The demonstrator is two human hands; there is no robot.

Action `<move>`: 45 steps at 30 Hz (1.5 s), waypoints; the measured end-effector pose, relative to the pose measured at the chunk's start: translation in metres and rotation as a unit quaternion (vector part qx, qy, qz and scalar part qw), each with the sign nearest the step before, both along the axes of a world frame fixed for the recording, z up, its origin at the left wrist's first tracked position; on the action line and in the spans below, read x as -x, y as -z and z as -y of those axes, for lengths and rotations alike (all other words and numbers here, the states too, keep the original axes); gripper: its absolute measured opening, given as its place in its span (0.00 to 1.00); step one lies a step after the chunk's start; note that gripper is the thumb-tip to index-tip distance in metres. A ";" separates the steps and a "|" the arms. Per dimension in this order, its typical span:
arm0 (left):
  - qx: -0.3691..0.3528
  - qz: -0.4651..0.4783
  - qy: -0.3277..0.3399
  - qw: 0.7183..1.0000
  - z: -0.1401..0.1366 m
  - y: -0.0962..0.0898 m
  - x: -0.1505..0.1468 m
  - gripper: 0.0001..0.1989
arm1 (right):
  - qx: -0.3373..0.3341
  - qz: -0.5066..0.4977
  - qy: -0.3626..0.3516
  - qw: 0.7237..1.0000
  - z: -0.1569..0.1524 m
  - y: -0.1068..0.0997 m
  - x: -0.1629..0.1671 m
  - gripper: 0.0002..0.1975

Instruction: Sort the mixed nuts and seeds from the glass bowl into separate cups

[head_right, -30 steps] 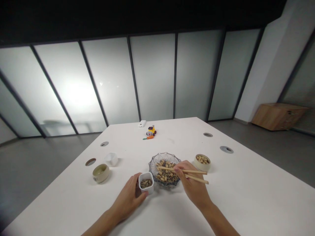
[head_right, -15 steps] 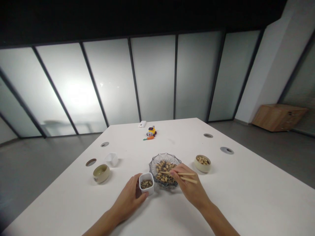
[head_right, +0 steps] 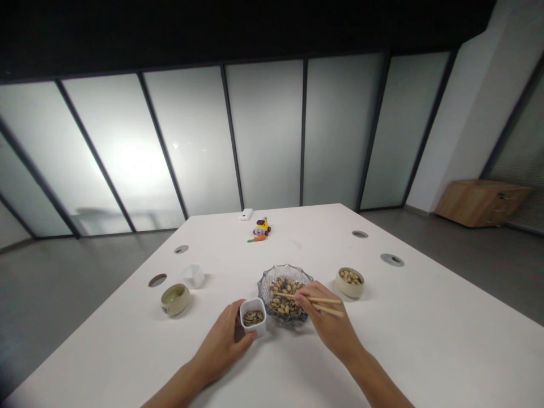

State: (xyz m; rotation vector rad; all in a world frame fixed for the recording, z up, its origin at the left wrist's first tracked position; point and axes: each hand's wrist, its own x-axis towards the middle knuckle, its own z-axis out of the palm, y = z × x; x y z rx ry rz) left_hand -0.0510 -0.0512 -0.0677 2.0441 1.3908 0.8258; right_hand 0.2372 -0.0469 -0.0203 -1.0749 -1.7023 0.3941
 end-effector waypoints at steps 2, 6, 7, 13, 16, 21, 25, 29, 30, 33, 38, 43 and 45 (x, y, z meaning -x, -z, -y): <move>0.003 -0.002 0.000 1.000 0.000 0.000 0.000 0.28 | 0.014 0.000 -0.013 1.000 0.001 0.003 0.001 0.19; 0.010 -0.006 -0.002 1.000 0.001 -0.001 0.000 0.30 | 0.029 0.000 -0.018 0.999 0.001 0.008 0.003 0.18; 0.010 -0.006 -0.001 1.000 0.001 -0.001 0.000 0.30 | 0.027 0.001 -0.015 1.000 0.001 0.008 0.002 0.18; 0.015 -0.007 0.002 1.000 0.001 -0.002 0.000 0.29 | -0.012 -0.013 0.033 0.999 -0.003 0.003 -0.004 0.22; 0.017 -0.004 -0.001 1.000 0.001 -0.002 0.000 0.30 | 0.014 -0.075 0.042 0.996 -0.005 0.001 -0.005 0.25; 0.016 -0.010 -0.002 1.000 0.001 -0.001 0.000 0.31 | 0.068 -0.123 0.014 0.990 -0.001 -0.005 -0.003 0.27; 0.012 -0.008 -0.009 1.000 0.001 0.000 0.000 0.31 | -0.014 -0.027 0.110 0.993 -0.001 -0.013 -0.017 0.30; 0.007 -0.002 -0.006 1.000 0.001 0.001 0.001 0.30 | -0.017 -0.006 0.149 0.989 -0.009 -0.013 -0.035 0.31; 0.005 -0.001 -0.006 1.000 0.001 0.001 0.001 0.30 | -0.007 -0.005 0.147 0.989 -0.011 -0.012 -0.038 0.30; 0.006 -0.006 -0.008 1.000 0.000 0.001 0.001 0.32 | 0.019 -0.001 0.133 0.991 -0.014 -0.009 -0.039 0.30; 0.014 -0.013 -0.003 1.000 0.001 -0.002 0.000 0.31 | 0.030 0.028 0.106 0.994 -0.012 -0.007 -0.032 0.30; 0.014 -0.008 -0.007 1.000 0.002 -0.004 0.000 0.31 | 0.023 0.054 0.099 0.993 -0.011 -0.007 -0.032 0.29; 0.013 -0.008 -0.005 1.000 0.002 -0.003 0.000 0.30 | 0.027 0.059 0.093 0.994 -0.012 -0.006 -0.032 0.29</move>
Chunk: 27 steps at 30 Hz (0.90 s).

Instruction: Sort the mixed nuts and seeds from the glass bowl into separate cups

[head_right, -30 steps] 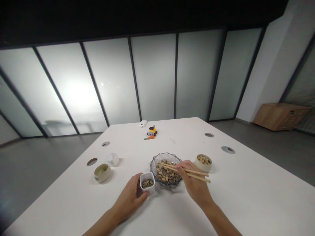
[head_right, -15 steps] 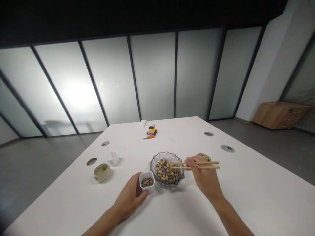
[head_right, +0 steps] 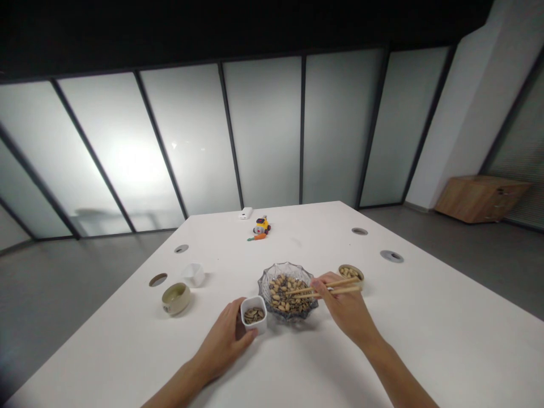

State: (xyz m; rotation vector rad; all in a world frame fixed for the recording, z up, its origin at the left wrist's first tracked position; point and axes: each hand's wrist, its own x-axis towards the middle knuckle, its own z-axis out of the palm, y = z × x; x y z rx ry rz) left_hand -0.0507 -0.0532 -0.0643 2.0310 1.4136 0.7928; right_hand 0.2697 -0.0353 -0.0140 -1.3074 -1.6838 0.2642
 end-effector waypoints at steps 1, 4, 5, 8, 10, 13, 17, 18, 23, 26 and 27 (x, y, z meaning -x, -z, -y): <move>0.000 -0.001 0.000 1.000 0.000 0.000 0.000 0.30 | 0.002 0.000 -0.003 1.000 0.000 0.000 0.000 0.29; 0.004 -0.004 -0.001 1.000 0.000 0.000 0.000 0.30 | -0.001 -0.005 -0.006 1.000 0.001 -0.002 0.002 0.29; 0.006 -0.004 0.000 1.000 0.000 0.000 0.000 0.30 | -0.004 -0.008 -0.004 1.000 0.001 -0.003 0.003 0.30; 0.008 -0.003 0.002 1.000 0.000 -0.001 0.000 0.29 | -0.014 -0.015 0.007 1.000 0.002 -0.006 0.004 0.30; 0.007 -0.003 0.002 1.000 0.000 -0.001 -0.001 0.29 | -0.019 -0.024 0.017 0.999 0.002 -0.007 0.003 0.29; 0.007 -0.004 0.002 1.000 0.000 -0.001 0.000 0.30 | -0.017 -0.085 0.021 0.996 0.001 -0.006 0.002 0.28; 0.006 -0.006 0.006 1.000 0.000 -0.002 0.000 0.30 | 0.022 -0.269 -0.020 0.963 0.001 0.002 0.010 0.26; 0.005 -0.006 0.007 1.000 0.001 -0.002 0.000 0.30 | 0.035 -0.304 -0.033 0.952 0.001 0.005 0.014 0.25; 0.000 -0.004 0.003 1.000 0.000 -0.002 0.000 0.29 | 0.078 -0.326 -0.076 0.939 0.003 0.010 0.025 0.27; 0.000 -0.003 0.002 1.000 -0.001 -0.001 0.000 0.29 | 0.041 -0.258 -0.029 0.965 0.004 0.002 0.017 0.29; 0.001 -0.002 0.002 1.000 -0.001 -0.001 0.000 0.30 | 0.015 -0.212 -0.001 0.977 0.005 -0.001 0.013 0.30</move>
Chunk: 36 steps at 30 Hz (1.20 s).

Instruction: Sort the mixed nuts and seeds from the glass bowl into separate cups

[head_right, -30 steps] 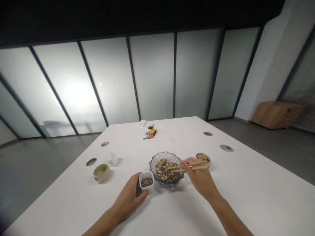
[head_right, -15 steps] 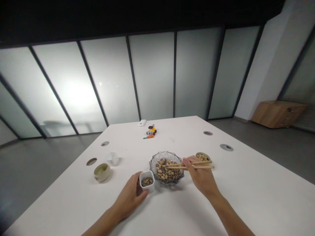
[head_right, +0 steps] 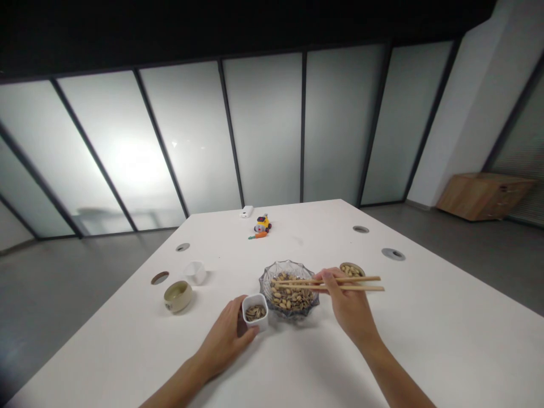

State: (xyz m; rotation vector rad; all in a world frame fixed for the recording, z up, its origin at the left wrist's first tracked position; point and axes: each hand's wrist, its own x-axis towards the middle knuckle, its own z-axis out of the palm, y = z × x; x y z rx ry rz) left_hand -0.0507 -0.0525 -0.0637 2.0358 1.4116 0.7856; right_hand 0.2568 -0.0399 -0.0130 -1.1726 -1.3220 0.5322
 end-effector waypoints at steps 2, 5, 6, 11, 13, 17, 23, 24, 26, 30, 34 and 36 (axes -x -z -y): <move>0.002 0.001 0.001 1.000 0.000 0.000 0.000 0.30 | -0.041 0.108 0.058 0.992 0.000 -0.005 -0.006 0.31; -0.001 0.005 0.003 1.000 0.000 0.001 0.000 0.30 | -0.063 0.189 0.060 0.978 0.000 -0.005 -0.008 0.31; -0.002 0.007 0.002 1.000 0.000 0.001 0.000 0.29 | -0.063 0.195 0.043 0.978 0.000 -0.004 -0.007 0.30; -0.005 0.007 0.001 1.000 0.000 0.002 0.000 0.27 | -0.038 0.196 -0.027 0.979 0.000 0.004 -0.001 0.25; -0.005 0.003 0.001 1.000 0.000 0.001 0.000 0.28 | -0.033 0.194 -0.035 0.980 0.000 0.005 -0.002 0.23; -0.007 0.008 -0.002 1.000 0.000 0.001 0.000 0.28 | -0.034 0.191 -0.035 0.980 0.001 0.004 -0.004 0.22; -0.005 0.003 -0.004 1.000 0.001 -0.001 0.000 0.30 | -0.005 0.177 -0.061 0.982 0.004 0.002 0.000 0.24; -0.004 0.003 -0.005 1.000 0.001 -0.001 0.000 0.30 | -0.001 0.177 -0.064 0.982 0.004 0.002 0.001 0.24; -0.004 0.004 -0.002 1.000 0.001 -0.002 0.000 0.30 | -0.001 0.179 -0.065 0.982 0.004 0.001 0.001 0.23; -0.001 0.003 0.000 1.000 0.001 -0.003 0.000 0.30 | -0.021 0.182 -0.044 0.982 0.003 0.000 -0.001 0.24; 0.002 0.003 0.001 1.000 0.002 -0.003 0.000 0.30 | -0.054 0.196 -0.015 0.979 0.002 -0.001 -0.005 0.26; 0.002 0.005 0.002 1.000 0.002 -0.003 0.000 0.30 | -0.059 0.204 -0.001 0.977 0.002 0.000 -0.005 0.28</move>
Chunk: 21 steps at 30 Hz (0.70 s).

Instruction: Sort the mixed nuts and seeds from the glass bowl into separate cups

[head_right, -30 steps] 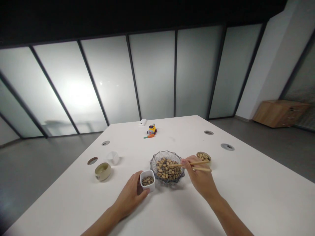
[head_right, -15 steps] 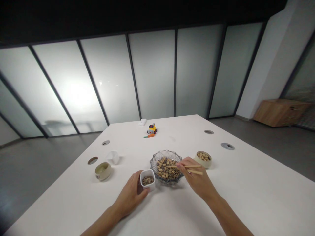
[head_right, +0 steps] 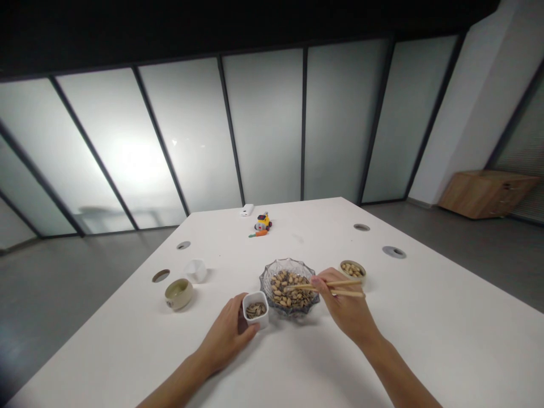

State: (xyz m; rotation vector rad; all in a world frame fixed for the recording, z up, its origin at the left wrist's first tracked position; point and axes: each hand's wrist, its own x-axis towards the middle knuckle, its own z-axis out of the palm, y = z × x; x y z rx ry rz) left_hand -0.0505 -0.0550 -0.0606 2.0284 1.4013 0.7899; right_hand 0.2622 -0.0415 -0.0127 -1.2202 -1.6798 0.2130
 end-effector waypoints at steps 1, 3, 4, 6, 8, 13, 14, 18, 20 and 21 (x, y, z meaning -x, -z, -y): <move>0.000 0.001 0.000 1.000 0.000 0.000 0.000 0.30 | 0.000 0.005 0.003 1.000 0.000 0.000 0.000 0.28; -0.003 0.002 -0.001 1.000 -0.001 0.001 0.000 0.30 | 0.010 0.015 -0.005 1.000 0.000 0.001 0.001 0.27; -0.004 0.001 -0.002 1.000 -0.001 0.002 0.000 0.30 | 0.018 0.019 -0.014 1.000 0.000 0.001 0.002 0.27; -0.007 -0.003 -0.003 1.000 -0.002 0.004 0.000 0.31 | 0.032 0.017 -0.031 0.999 0.001 0.002 0.003 0.25; -0.007 -0.006 -0.001 1.000 -0.003 0.005 0.001 0.31 | 0.040 0.008 -0.038 0.998 0.002 0.002 0.004 0.24; -0.002 -0.004 -0.003 1.000 -0.002 0.003 0.001 0.31 | 0.031 0.001 -0.032 0.999 0.001 0.002 0.004 0.25; -0.002 -0.004 -0.002 1.000 -0.002 0.003 0.001 0.30 | 0.024 0.001 -0.027 0.999 0.001 0.001 0.003 0.26; -0.003 -0.007 -0.002 1.000 -0.002 0.003 0.001 0.30 | -0.001 -0.028 0.006 1.000 0.001 -0.005 0.002 0.30; -0.002 -0.007 -0.005 1.000 -0.002 0.003 0.001 0.31 | 0.011 -0.074 0.006 0.997 0.002 -0.006 0.004 0.30; -0.002 -0.006 -0.007 1.000 -0.002 0.003 0.001 0.31 | 0.024 -0.105 -0.003 0.994 0.003 -0.006 0.005 0.30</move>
